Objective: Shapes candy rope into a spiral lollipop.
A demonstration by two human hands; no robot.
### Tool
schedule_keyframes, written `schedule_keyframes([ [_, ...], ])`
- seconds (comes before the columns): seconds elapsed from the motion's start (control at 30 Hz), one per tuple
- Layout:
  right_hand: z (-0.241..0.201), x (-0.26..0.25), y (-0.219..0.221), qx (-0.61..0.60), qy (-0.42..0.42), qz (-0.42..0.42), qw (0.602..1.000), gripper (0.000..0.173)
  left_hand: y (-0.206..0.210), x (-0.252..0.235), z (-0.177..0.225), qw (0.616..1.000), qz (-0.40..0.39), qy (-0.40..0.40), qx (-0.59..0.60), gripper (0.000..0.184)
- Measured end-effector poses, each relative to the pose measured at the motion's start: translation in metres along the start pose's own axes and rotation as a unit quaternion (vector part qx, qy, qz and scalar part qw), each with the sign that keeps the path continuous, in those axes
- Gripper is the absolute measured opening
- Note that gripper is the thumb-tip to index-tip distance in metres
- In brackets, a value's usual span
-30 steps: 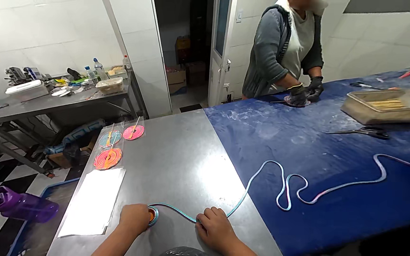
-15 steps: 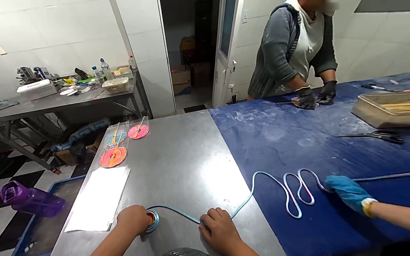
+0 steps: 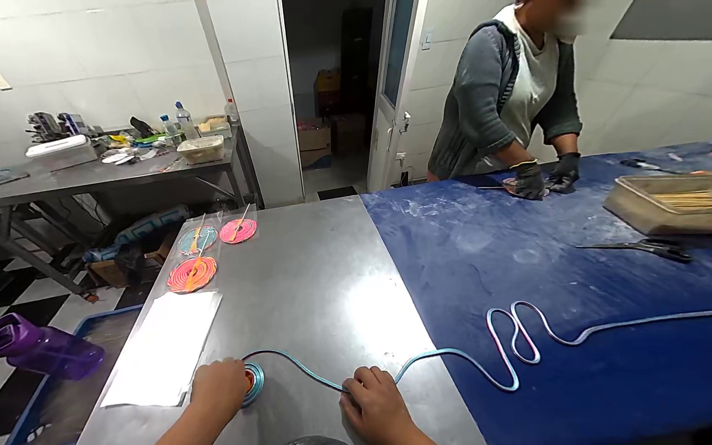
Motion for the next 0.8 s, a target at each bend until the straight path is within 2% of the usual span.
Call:
schedule_keyframes([
  [0.07,-0.001,-0.001,-0.001,0.001,-0.003,0.003,1.0,0.029,-0.003,0.003,0.006,0.987,0.114,0.113,0.002,0.039],
  [0.13,-0.001,-0.001,0.0,0.005,-0.008,0.004,1.0,0.029,0.008,0.0,0.011,0.979,0.129,0.16,0.002,0.036],
  [0.2,-0.001,-0.001,0.001,0.011,-0.009,0.006,1.0,0.03,0.016,-0.007,0.006,0.992,0.069,0.108,0.003,0.03],
  [0.3,-0.001,-0.001,0.003,0.015,-0.006,0.002,1.0,0.029,0.019,-0.011,-0.012,0.999,-0.049,-0.018,0.007,0.028],
  [0.37,0.0,-0.001,0.002,0.012,-0.007,0.004,1.0,0.028,0.019,-0.012,-0.021,0.996,-0.072,-0.052,0.018,0.029],
  [0.43,0.0,-0.001,0.002,0.009,-0.009,0.009,1.0,0.027,0.01,-0.01,-0.023,0.999,-0.001,-0.024,0.045,0.034],
  [0.5,0.0,0.0,0.002,0.004,-0.007,0.009,1.0,0.027,0.011,-0.008,-0.015,0.989,0.111,0.079,0.053,0.032],
  [0.53,0.0,-0.001,0.001,0.004,-0.007,0.01,1.0,0.027,0.017,-0.008,-0.009,0.982,0.133,0.12,0.055,0.035],
  [0.57,0.0,-0.001,0.001,0.004,-0.006,0.007,1.0,0.028,0.022,-0.007,-0.006,0.983,0.122,0.125,0.057,0.036],
  [0.67,0.001,-0.001,0.003,0.006,-0.004,-0.004,1.0,0.03,0.025,-0.006,-0.012,0.998,0.0,0.01,0.06,0.031],
  [0.73,0.002,0.0,0.003,0.005,-0.004,0.001,1.0,0.027,0.032,-0.007,-0.019,0.996,-0.06,-0.033,0.063,0.043],
  [0.8,0.003,-0.002,0.002,0.002,-0.004,0.004,1.0,0.025,0.03,-0.003,-0.023,0.994,-0.067,-0.049,0.078,0.046],
])
Point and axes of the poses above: each hand's wrist, its own x-axis away from the middle knuckle, its own y-axis out of the palm, z = x × y, the point moved 7 cm from there along -x, towards the middle knuckle, and after that the axes turned 4 degrees about -z, right-handed, at the moved point
